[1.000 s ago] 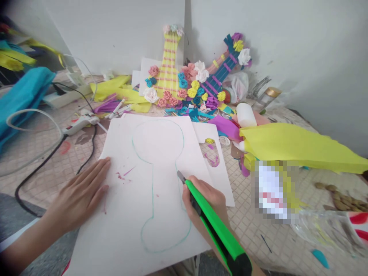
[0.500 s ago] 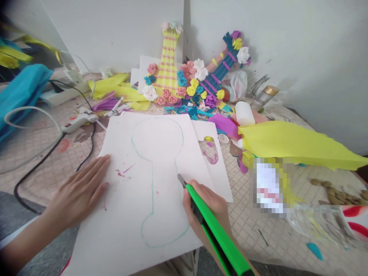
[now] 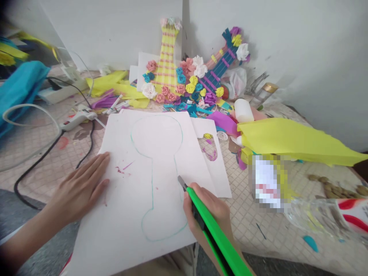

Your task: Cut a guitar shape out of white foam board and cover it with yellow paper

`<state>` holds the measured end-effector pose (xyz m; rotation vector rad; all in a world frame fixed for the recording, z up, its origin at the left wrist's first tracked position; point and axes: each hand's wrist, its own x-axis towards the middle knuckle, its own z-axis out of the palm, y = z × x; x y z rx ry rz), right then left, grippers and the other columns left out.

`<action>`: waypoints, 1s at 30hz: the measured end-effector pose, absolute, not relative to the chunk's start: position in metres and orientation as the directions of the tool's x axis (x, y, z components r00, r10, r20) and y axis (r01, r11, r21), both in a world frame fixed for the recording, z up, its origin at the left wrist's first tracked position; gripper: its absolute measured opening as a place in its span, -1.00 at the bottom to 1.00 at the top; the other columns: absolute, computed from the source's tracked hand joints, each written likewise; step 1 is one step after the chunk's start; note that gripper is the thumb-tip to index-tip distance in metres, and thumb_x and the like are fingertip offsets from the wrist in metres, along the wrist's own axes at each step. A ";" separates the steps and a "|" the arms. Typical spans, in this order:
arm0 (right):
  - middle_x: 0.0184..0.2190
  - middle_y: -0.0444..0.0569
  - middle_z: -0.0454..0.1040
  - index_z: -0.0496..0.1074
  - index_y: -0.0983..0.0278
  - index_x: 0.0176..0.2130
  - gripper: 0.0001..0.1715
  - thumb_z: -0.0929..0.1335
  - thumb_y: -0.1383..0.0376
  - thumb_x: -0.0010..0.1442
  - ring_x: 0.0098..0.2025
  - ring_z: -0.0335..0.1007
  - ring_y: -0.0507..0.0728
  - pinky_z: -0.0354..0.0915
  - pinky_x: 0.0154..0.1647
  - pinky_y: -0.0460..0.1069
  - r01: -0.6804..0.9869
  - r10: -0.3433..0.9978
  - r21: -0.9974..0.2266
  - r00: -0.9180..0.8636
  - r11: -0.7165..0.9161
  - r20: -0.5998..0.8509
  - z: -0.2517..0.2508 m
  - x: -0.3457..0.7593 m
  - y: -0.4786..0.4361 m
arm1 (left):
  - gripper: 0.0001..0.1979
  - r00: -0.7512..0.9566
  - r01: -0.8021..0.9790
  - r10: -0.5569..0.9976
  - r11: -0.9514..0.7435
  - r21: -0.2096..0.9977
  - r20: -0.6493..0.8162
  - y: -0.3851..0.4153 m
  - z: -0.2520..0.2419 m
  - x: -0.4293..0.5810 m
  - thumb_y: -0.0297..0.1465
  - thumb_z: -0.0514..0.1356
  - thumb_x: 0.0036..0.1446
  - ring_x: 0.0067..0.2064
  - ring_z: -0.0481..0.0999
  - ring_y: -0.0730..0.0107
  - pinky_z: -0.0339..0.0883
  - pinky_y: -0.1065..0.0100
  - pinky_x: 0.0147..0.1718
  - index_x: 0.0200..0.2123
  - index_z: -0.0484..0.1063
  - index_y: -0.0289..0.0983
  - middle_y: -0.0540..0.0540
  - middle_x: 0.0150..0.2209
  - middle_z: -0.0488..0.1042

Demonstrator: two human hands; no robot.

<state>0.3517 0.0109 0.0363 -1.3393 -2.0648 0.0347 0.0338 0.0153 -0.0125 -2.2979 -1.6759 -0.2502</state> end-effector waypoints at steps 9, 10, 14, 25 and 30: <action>-0.50 -0.09 0.51 0.39 0.28 -0.30 -0.93 0.29 0.38 0.17 -0.53 0.44 0.03 0.31 -0.54 -0.11 0.803 0.834 -0.370 -0.259 0.466 0.488 0.036 0.356 0.000 | -0.38 0.301 0.954 0.901 -0.283 -0.102 0.312 0.015 -0.013 0.033 -0.19 -0.23 0.28 0.23 0.17 0.04 0.16 0.12 0.08 0.32 -0.32 -0.31 -0.27 0.25 0.13; -0.50 -0.08 0.50 0.38 0.28 -0.29 -0.92 0.28 0.37 0.17 -0.54 0.43 0.03 0.31 -0.54 -0.11 0.803 0.840 -0.378 -0.259 0.462 0.477 0.036 0.357 -0.001 | -0.38 0.299 0.954 0.900 -0.283 -0.097 0.318 0.015 -0.013 0.034 -0.19 -0.23 0.28 0.23 0.18 0.04 0.16 0.11 0.08 0.32 -0.32 -0.31 -0.27 0.24 0.14; -0.48 -0.08 0.51 0.39 0.29 -0.26 -0.89 0.27 0.37 0.18 -0.54 0.43 0.02 0.30 -0.53 -0.11 0.799 0.848 -0.392 -0.258 0.457 0.463 0.035 0.358 -0.005 | -0.37 0.288 0.957 0.902 -0.279 -0.073 0.322 0.015 -0.014 0.034 -0.17 -0.25 0.28 0.23 0.18 0.04 0.14 0.09 0.09 0.32 -0.31 -0.30 -0.27 0.24 0.16; -0.44 -0.05 0.51 0.36 0.30 -0.19 -0.85 0.26 0.35 0.21 -0.49 0.45 0.04 0.32 -0.51 -0.10 0.807 0.863 -0.390 -0.266 0.443 0.430 0.032 0.362 -0.012 | -0.38 0.299 0.954 0.901 -0.285 -0.092 0.315 0.015 -0.013 0.034 -0.18 -0.25 0.28 0.22 0.19 0.04 0.18 0.09 0.06 0.32 -0.32 -0.30 -0.29 0.23 0.16; -0.44 -0.04 0.52 0.37 0.32 -0.20 -0.85 0.28 0.37 0.18 -0.48 0.46 0.04 0.35 -0.49 -0.10 0.798 0.857 -0.400 -0.262 0.451 0.444 0.033 0.364 -0.016 | -0.38 0.298 0.954 0.903 -0.285 -0.089 0.310 0.015 -0.014 0.033 -0.19 -0.24 0.28 0.23 0.16 0.04 0.16 0.09 0.07 0.32 -0.29 -0.31 -0.29 0.24 0.15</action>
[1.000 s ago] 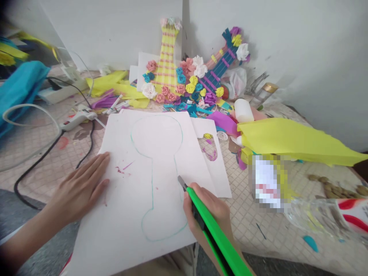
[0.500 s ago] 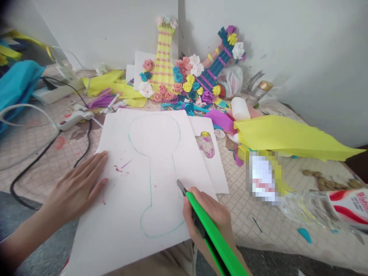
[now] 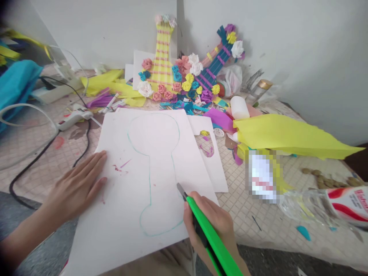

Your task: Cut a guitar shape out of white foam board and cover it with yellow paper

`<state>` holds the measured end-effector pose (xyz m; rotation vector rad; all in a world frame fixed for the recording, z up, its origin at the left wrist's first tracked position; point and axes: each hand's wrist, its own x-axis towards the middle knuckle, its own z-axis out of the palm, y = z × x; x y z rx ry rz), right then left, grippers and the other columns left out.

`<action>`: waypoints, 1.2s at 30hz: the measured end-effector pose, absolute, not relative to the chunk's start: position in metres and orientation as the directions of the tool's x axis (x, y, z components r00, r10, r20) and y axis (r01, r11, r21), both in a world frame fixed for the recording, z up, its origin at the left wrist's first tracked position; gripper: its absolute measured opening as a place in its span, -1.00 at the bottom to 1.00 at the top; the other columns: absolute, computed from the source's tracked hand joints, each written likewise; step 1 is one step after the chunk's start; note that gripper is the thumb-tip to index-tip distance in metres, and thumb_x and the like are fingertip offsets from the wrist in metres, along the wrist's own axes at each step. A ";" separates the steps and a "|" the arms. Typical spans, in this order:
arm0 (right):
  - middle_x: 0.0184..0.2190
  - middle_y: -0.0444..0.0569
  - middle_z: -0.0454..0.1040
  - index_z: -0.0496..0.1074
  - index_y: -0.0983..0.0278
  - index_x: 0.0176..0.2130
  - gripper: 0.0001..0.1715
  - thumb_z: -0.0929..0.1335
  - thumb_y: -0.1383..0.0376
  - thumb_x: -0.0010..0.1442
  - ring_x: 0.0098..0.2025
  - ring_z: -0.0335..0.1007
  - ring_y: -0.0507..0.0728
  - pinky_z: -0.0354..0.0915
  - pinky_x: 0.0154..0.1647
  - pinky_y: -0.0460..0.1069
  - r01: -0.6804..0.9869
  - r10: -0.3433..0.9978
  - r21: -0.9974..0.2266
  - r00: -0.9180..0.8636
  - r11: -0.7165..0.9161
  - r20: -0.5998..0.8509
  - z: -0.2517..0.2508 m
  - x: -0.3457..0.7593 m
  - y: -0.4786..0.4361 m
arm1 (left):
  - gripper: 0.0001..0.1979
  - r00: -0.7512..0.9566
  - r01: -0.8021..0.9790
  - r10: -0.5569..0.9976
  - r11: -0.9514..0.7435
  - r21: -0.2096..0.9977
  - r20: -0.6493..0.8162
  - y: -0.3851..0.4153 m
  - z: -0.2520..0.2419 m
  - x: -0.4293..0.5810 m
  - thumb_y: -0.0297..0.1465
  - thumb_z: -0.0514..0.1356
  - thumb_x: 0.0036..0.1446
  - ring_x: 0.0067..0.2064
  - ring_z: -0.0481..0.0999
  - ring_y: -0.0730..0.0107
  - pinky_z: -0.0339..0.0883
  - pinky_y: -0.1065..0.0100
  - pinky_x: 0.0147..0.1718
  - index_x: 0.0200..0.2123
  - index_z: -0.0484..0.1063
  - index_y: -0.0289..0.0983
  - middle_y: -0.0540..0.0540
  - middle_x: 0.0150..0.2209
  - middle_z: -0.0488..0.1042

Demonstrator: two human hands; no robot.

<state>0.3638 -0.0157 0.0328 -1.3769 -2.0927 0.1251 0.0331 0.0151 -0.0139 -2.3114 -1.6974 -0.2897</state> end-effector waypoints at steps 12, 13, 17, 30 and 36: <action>-0.42 -0.02 0.52 0.37 0.36 -0.17 -0.82 0.30 0.41 0.16 -0.47 0.48 0.07 0.39 -0.48 -0.08 0.783 0.844 -0.395 -0.289 0.480 0.452 0.033 0.369 -0.025 | -0.39 0.278 0.960 0.911 -0.269 -0.073 0.304 0.014 -0.012 0.033 -0.17 -0.25 0.28 0.23 0.18 0.05 0.19 0.11 0.05 0.32 -0.27 -0.28 -0.25 0.24 0.16; -0.42 -0.02 0.53 0.38 0.36 -0.17 -0.82 0.30 0.41 0.16 -0.47 0.48 0.07 0.40 -0.49 -0.08 0.783 0.843 -0.395 -0.290 0.481 0.453 0.033 0.369 -0.025 | -0.39 0.276 0.961 0.913 -0.265 -0.077 0.300 0.014 -0.013 0.033 -0.17 -0.25 0.28 0.23 0.18 0.06 0.20 0.11 0.05 0.32 -0.28 -0.27 -0.24 0.24 0.16; -0.42 -0.03 0.53 0.37 0.34 -0.17 -0.81 0.31 0.40 0.15 -0.48 0.48 0.08 0.41 -0.48 -0.07 0.775 0.835 -0.400 -0.285 0.489 0.470 0.033 0.370 -0.027 | -0.39 0.281 0.960 0.913 -0.269 -0.084 0.294 0.014 -0.013 0.033 -0.18 -0.24 0.28 0.23 0.18 0.07 0.21 0.11 0.04 0.32 -0.32 -0.25 -0.24 0.24 0.16; -0.43 -0.05 0.54 0.38 0.28 -0.25 -0.89 0.31 0.40 0.15 -0.45 0.50 0.09 0.42 -0.50 -0.09 0.792 0.852 -0.392 -0.286 0.468 0.438 0.039 0.370 -0.027 | -0.39 0.290 0.955 0.912 -0.294 -0.029 0.291 0.015 -0.012 0.031 -0.17 -0.23 0.27 0.24 0.16 0.03 0.16 0.07 0.09 0.32 -0.23 -0.29 -0.23 0.25 0.14; -0.39 -0.04 0.56 0.44 0.28 -0.27 -0.89 0.33 0.34 0.15 -0.46 0.51 0.08 0.45 -0.47 -0.11 0.765 0.872 -0.490 -0.187 0.418 0.451 0.035 0.372 -0.030 | -0.39 0.319 0.947 0.897 -0.309 -0.084 0.304 0.015 -0.013 0.030 -0.23 -0.20 0.28 0.24 0.15 0.04 0.17 0.08 0.09 0.32 -0.26 -0.33 -0.28 0.24 0.14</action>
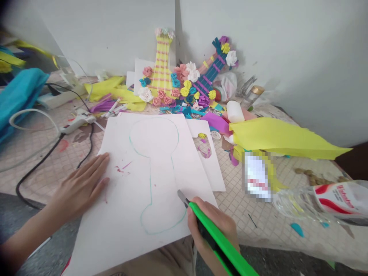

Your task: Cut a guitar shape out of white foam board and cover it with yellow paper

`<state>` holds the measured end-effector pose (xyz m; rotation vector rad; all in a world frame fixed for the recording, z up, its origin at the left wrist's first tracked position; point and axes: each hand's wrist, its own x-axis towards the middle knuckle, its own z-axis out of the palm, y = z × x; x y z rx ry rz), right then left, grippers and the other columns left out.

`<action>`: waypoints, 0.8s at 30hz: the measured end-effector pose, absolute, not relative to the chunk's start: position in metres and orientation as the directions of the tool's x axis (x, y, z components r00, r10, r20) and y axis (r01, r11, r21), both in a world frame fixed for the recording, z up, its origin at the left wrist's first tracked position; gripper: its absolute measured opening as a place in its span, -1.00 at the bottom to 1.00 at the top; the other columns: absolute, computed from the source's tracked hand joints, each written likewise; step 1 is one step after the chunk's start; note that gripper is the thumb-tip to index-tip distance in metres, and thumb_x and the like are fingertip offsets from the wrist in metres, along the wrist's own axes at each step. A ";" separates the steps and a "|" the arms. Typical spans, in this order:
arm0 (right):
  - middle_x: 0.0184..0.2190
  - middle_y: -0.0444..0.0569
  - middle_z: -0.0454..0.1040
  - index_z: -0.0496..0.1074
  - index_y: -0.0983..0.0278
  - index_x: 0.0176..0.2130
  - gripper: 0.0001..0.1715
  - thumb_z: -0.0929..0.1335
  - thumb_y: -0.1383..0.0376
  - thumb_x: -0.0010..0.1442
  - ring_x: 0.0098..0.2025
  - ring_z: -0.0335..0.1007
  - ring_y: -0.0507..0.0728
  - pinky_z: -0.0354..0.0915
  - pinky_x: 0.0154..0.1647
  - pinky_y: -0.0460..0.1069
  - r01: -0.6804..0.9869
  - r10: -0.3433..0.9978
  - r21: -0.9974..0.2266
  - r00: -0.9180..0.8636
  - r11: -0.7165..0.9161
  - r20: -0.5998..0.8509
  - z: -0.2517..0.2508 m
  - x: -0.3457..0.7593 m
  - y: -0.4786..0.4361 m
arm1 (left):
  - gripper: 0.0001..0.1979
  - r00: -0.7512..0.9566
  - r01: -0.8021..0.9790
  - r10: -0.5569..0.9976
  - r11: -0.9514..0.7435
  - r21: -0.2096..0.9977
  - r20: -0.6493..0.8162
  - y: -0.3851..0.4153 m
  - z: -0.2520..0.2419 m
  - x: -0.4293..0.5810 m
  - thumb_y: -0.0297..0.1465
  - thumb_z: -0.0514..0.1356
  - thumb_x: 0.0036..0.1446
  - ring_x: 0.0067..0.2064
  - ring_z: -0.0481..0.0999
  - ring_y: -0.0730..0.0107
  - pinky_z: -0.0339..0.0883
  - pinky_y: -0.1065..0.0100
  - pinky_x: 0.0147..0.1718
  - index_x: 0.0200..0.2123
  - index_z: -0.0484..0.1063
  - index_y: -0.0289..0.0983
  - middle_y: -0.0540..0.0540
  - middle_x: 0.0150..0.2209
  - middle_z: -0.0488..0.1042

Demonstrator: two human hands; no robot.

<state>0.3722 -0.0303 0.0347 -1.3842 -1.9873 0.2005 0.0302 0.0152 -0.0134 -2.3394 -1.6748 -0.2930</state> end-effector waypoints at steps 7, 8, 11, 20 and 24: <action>-0.34 -0.09 0.60 0.51 0.21 -0.27 -0.82 0.37 0.21 0.10 -0.35 0.56 0.12 0.49 -0.34 -0.13 0.770 0.918 -0.570 -0.049 0.286 0.395 0.042 0.385 -0.037 | -0.37 0.323 0.945 0.883 -0.320 -0.066 0.342 0.015 -0.014 0.029 -0.24 -0.16 0.27 0.24 0.15 0.07 0.16 0.08 0.10 0.33 -0.29 -0.32 -0.29 0.24 0.14; -0.35 -0.10 0.60 0.52 0.21 -0.28 -0.82 0.37 0.20 0.10 -0.36 0.56 0.12 0.48 -0.35 -0.15 0.775 0.918 -0.567 -0.043 0.279 0.393 0.044 0.387 -0.037 | -0.37 0.325 0.944 0.882 -0.323 -0.066 0.341 0.015 -0.014 0.028 -0.23 -0.16 0.27 0.24 0.15 0.06 0.17 0.07 0.10 0.32 -0.28 -0.33 -0.29 0.24 0.14; -0.35 -0.11 0.60 0.53 0.21 -0.29 -0.81 0.37 0.19 0.10 -0.36 0.56 0.12 0.48 -0.36 -0.16 0.776 0.918 -0.575 -0.014 0.260 0.396 0.046 0.390 -0.036 | -0.37 0.332 0.941 0.880 -0.331 -0.062 0.340 0.015 -0.015 0.028 -0.20 -0.17 0.27 0.24 0.15 0.04 0.19 0.05 0.09 0.32 -0.24 -0.36 -0.31 0.24 0.14; -0.32 -0.07 0.60 0.54 0.22 -0.27 -0.72 0.38 0.10 0.07 -0.35 0.55 0.14 0.48 -0.32 -0.12 0.686 0.934 -0.720 0.183 0.103 0.308 0.034 0.384 -0.040 | -0.40 0.321 0.944 0.883 -0.329 -0.036 0.343 0.016 -0.013 0.028 -0.20 -0.15 0.26 0.23 0.16 0.02 0.19 0.05 0.09 0.27 -0.02 -0.43 -0.32 0.22 0.16; -0.43 -0.07 0.59 0.51 0.19 -0.22 -0.75 0.33 0.14 0.16 -0.52 0.51 0.13 0.44 -0.61 -0.10 0.718 0.922 -0.682 0.157 0.140 0.354 0.024 0.413 -0.039 | -0.38 0.278 0.956 0.898 -0.294 -0.003 0.341 0.016 -0.014 0.028 -0.15 -0.17 0.26 0.23 0.17 0.01 0.21 0.04 0.07 0.28 -0.04 -0.40 -0.31 0.23 0.16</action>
